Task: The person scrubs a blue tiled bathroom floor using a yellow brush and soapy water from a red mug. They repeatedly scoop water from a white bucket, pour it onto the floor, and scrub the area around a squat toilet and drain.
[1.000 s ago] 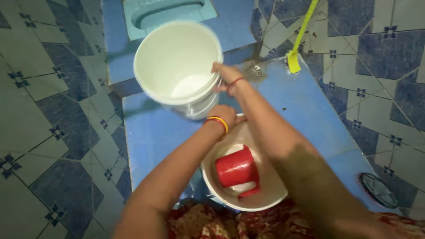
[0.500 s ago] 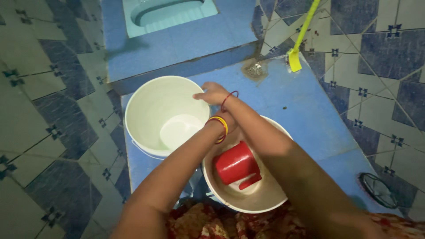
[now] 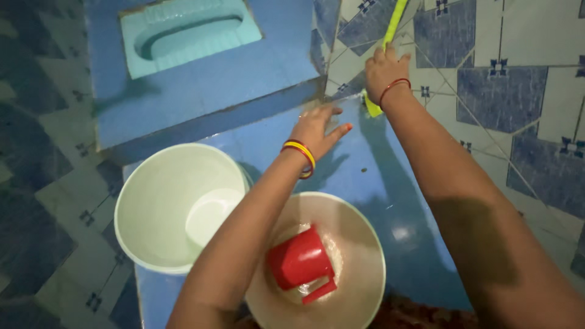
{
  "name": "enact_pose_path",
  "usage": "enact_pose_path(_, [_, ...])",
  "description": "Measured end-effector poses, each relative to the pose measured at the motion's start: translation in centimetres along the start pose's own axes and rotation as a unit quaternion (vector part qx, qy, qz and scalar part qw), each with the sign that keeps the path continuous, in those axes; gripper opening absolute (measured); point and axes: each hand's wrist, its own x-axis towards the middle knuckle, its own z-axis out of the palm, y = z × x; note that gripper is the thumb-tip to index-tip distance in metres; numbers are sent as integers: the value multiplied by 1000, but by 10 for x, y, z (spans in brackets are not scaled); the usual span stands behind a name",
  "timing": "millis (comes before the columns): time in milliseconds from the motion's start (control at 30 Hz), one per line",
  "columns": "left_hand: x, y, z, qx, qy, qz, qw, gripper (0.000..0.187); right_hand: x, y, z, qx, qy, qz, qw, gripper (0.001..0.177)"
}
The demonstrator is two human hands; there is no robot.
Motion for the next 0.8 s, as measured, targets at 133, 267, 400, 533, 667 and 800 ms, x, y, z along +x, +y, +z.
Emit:
enact_pose_path(133, [21, -6, 40, 7, 66, 25, 997, 48, 43, 25, 32, -115, 25, -30, 993, 48])
enact_pose_path(267, [6, -14, 65, 20, 4, -49, 999, 50, 86, 45, 53, -148, -20, -42, 988, 56])
enact_pose_path(400, [-10, -24, 69, 27, -34, -145, 988, 46, 112, 69, 75, -266, 6, -72, 961, 52])
enact_pose_path(533, [-23, -39, 75, 20, -51, -306, 951, 46, 98, 122, 83, -343, -101, -45, 933, 66])
enact_pose_path(667, [-43, -64, 89, -12, -46, -394, 918, 48, 41, 166, 98, -364, -98, -41, 926, 40])
enact_pose_path(800, [-82, -88, 101, -4, -26, -356, 934, 47, -28, 182, 118, -149, -141, 47, 978, 37])
